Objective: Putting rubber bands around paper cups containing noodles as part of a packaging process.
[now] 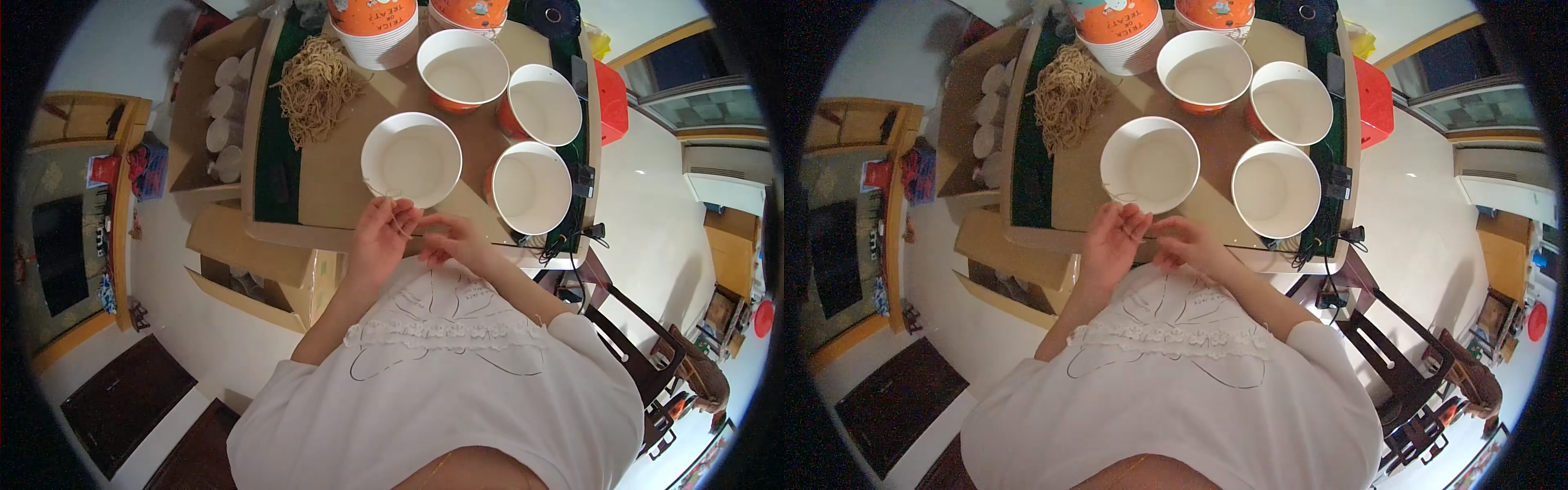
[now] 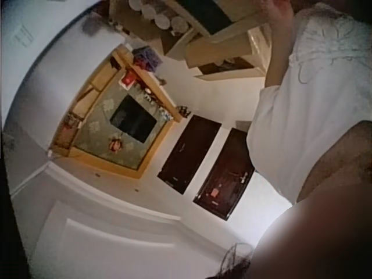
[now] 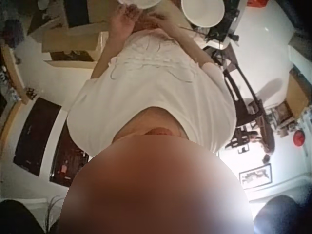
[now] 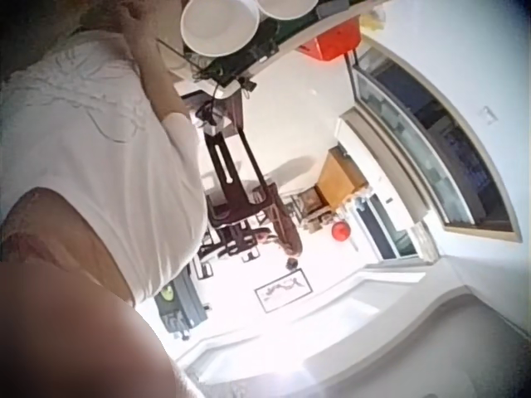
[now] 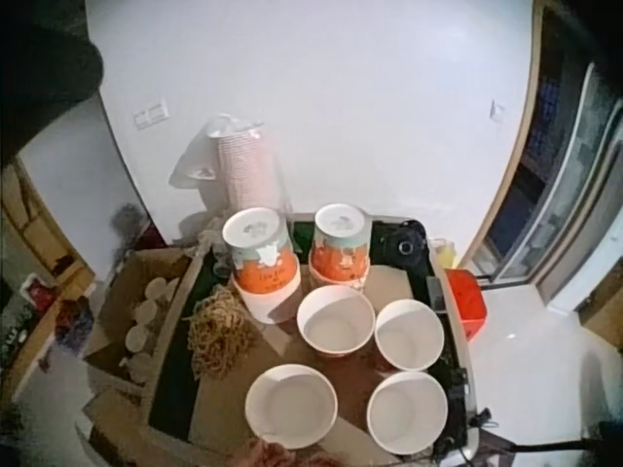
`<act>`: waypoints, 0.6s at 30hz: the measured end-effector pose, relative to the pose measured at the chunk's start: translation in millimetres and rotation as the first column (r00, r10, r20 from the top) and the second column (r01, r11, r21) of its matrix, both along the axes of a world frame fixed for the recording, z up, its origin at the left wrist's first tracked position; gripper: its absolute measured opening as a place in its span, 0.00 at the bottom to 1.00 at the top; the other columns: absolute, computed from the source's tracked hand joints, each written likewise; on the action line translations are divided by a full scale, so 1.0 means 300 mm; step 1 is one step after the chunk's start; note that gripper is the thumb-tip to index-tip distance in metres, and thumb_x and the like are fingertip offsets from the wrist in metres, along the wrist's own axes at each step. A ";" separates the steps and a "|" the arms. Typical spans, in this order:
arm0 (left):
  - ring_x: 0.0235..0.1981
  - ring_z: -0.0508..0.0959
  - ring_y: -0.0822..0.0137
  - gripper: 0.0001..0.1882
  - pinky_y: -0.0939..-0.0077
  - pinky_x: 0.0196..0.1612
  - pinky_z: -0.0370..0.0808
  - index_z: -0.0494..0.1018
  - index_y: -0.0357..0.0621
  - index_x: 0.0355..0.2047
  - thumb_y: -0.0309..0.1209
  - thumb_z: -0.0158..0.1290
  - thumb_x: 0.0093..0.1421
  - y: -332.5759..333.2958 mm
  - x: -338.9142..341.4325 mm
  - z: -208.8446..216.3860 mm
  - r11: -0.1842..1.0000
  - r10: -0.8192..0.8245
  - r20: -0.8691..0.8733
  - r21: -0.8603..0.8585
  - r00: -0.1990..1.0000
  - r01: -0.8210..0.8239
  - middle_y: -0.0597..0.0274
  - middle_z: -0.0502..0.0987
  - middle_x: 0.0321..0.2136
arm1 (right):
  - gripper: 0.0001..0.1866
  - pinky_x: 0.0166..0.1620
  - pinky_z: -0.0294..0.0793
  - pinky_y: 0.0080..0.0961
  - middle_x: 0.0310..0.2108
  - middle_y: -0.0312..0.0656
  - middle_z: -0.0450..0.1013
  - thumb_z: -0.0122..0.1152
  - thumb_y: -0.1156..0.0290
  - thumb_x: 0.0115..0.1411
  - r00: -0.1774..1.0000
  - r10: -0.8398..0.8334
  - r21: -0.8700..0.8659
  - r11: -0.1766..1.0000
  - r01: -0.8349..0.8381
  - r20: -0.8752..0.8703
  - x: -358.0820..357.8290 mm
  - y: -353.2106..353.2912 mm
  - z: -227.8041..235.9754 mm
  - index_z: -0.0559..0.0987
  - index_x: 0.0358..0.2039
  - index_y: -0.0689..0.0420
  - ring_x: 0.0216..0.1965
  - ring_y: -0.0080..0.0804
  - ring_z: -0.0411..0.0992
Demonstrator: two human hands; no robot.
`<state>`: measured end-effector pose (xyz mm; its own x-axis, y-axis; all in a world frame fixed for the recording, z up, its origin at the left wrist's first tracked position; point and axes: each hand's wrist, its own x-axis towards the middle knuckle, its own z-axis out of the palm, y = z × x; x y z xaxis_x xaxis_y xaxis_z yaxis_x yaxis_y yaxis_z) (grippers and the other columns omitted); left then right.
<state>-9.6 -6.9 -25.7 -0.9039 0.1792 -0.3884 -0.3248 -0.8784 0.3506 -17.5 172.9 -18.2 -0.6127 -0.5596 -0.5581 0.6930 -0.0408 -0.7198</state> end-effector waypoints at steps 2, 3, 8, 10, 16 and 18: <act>0.40 0.76 0.63 0.08 0.62 0.53 0.70 0.71 0.43 0.37 0.31 0.45 0.64 0.028 -0.005 0.012 1.000 -0.009 -0.016 0.007 1.000 0.009 0.56 0.76 0.37 | 0.09 0.34 0.74 0.19 0.28 0.39 0.75 0.51 0.71 0.62 0.997 0.066 0.042 0.997 -0.067 0.032 -0.001 -0.009 0.019 0.75 0.38 0.62 0.30 0.24 0.74; 0.40 0.76 0.63 0.07 0.63 0.52 0.71 0.71 0.43 0.37 0.31 0.45 0.63 0.040 -0.009 0.019 1.000 -0.020 -0.034 0.014 0.999 0.021 0.56 0.76 0.37 | 0.09 0.35 0.75 0.20 0.29 0.40 0.75 0.51 0.72 0.62 0.996 0.090 0.014 0.996 -0.090 -0.003 -0.001 -0.024 0.021 0.75 0.39 0.63 0.30 0.24 0.74; 0.37 0.76 0.65 0.06 0.68 0.47 0.72 0.70 0.41 0.36 0.30 0.46 0.63 0.020 -0.008 0.006 0.999 -0.031 0.011 -0.009 0.999 0.031 0.58 0.75 0.34 | 0.13 0.43 0.76 0.24 0.35 0.44 0.75 0.50 0.74 0.62 0.997 -0.057 0.074 0.995 0.061 -0.048 -0.013 0.013 -0.028 0.72 0.47 0.63 0.36 0.30 0.76; 0.36 0.76 0.65 0.05 0.70 0.46 0.73 0.69 0.41 0.36 0.29 0.47 0.63 0.009 0.004 -0.009 0.998 -0.067 -0.038 -0.023 0.997 0.066 0.58 0.75 0.33 | 0.15 0.47 0.75 0.26 0.42 0.47 0.73 0.48 0.75 0.62 0.961 -0.258 -0.038 0.966 0.255 -0.098 -0.030 0.037 -0.021 0.71 0.48 0.65 0.42 0.32 0.74; 0.34 0.74 0.69 0.04 0.75 0.43 0.73 0.68 0.41 0.36 0.27 0.45 0.63 0.045 0.015 -0.008 0.955 -0.122 0.036 -0.269 0.992 0.127 0.60 0.74 0.29 | 0.14 0.44 0.74 0.23 0.38 0.45 0.73 0.44 0.74 0.64 0.802 -0.575 -0.200 0.777 0.597 0.164 -0.082 0.028 0.039 0.69 0.49 0.62 0.39 0.29 0.73; 0.32 0.74 0.71 0.03 0.76 0.41 0.72 0.68 0.41 0.35 0.27 0.45 0.63 0.047 0.010 -0.026 0.932 -0.261 -0.059 -0.275 0.964 0.235 0.61 0.73 0.29 | 0.12 0.28 0.65 0.15 0.23 0.36 0.67 0.42 0.75 0.63 0.762 -0.642 -0.372 0.690 0.622 0.085 -0.122 0.029 0.041 0.68 0.46 0.57 0.25 0.20 0.65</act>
